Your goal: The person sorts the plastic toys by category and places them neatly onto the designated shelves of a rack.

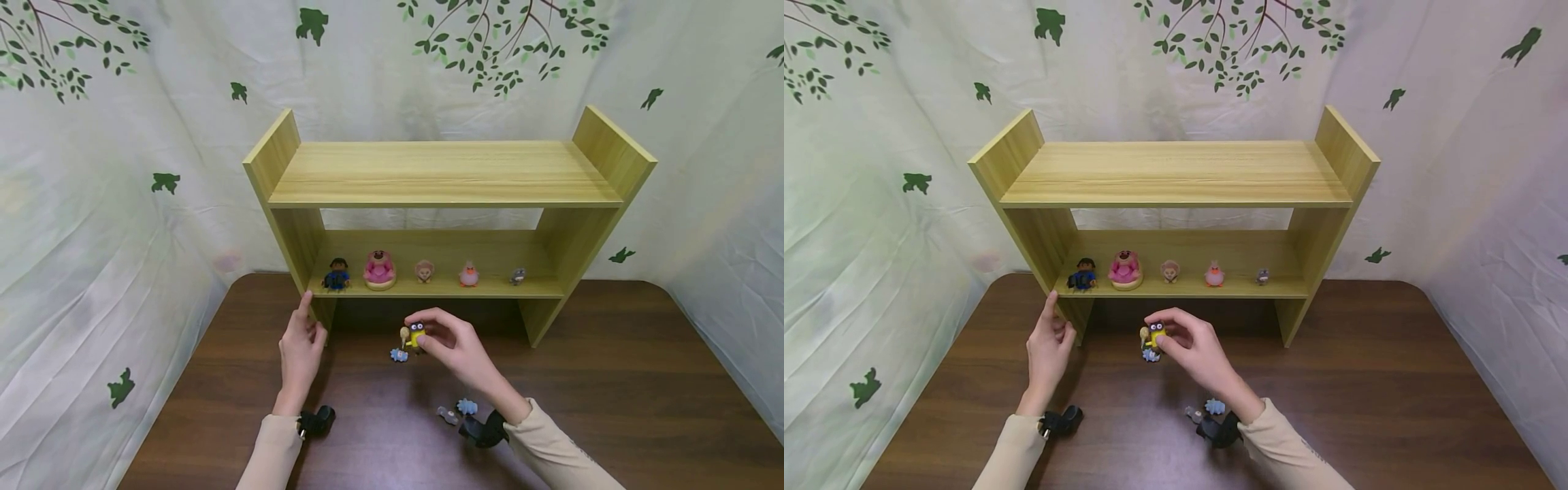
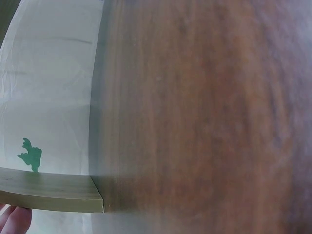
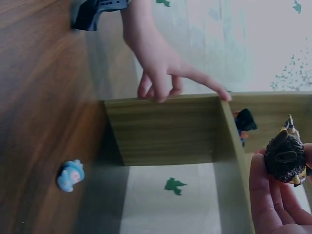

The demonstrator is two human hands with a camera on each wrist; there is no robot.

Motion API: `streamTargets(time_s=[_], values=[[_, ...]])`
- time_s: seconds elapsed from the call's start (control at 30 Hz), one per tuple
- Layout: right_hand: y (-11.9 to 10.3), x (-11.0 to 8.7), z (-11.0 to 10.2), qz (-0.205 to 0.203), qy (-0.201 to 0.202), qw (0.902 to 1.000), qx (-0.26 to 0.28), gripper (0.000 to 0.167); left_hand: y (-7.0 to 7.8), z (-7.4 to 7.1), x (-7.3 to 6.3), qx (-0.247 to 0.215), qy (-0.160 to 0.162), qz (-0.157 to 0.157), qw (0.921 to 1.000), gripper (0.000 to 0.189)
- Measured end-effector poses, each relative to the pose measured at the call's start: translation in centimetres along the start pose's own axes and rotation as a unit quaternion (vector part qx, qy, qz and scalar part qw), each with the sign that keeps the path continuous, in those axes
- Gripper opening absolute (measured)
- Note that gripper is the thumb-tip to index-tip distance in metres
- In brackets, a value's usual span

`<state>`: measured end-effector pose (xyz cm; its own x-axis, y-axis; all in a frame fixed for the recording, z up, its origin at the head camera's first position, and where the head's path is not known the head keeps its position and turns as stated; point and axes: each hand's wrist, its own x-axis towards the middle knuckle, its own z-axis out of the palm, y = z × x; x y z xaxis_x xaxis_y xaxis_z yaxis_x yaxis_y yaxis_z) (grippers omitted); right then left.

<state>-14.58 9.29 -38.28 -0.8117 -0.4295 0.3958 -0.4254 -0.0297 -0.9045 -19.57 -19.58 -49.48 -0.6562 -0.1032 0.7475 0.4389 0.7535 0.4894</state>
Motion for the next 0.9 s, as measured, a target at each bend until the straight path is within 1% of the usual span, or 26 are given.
streamTargets(time_s=[0.13, 0.23, 0.33, 0.47, 0.6, 0.9], values=[[0.4, 0.4, -0.2, -0.011, 0.001, 0.9999, 0.006, 0.025, 0.0, 0.0, 0.0, 0.001, 0.0, -0.003, 1.0, 0.081], [-0.7, 0.7, -0.1, -0.022, 0.002, 0.9997, 0.002, 0.024, 0.0, 0.0, 0.0, 0.001, 0.0, -0.005, 1.0, 0.081], [-1.1, 1.0, 0.0, -0.028, 0.004, 0.9996, -0.006, 0.025, 0.0, 0.0, 0.0, 0.003, 0.0, -0.006, 1.0, 0.081], [-0.2, 1.4, -0.2, -0.045, 0.008, 0.999, -0.004, 0.026, 0.0, 0.0, -0.1, 0.004, -0.001, -0.008, 1.0, 0.082], [-0.6, 1.8, -0.3, -0.056, 0.013, 0.9983, -0.012, 0.025, 0.0, 0.0, -0.1, 0.003, -0.003, -0.011, 0.9999, 0.083], [-1.9, 2.5, -0.3, -0.047, 0.024, 0.9979, -0.039, 0.023, 0.0, 0.0, -0.1, 0.003, -0.001, -0.01, 0.9999, 0.081]])
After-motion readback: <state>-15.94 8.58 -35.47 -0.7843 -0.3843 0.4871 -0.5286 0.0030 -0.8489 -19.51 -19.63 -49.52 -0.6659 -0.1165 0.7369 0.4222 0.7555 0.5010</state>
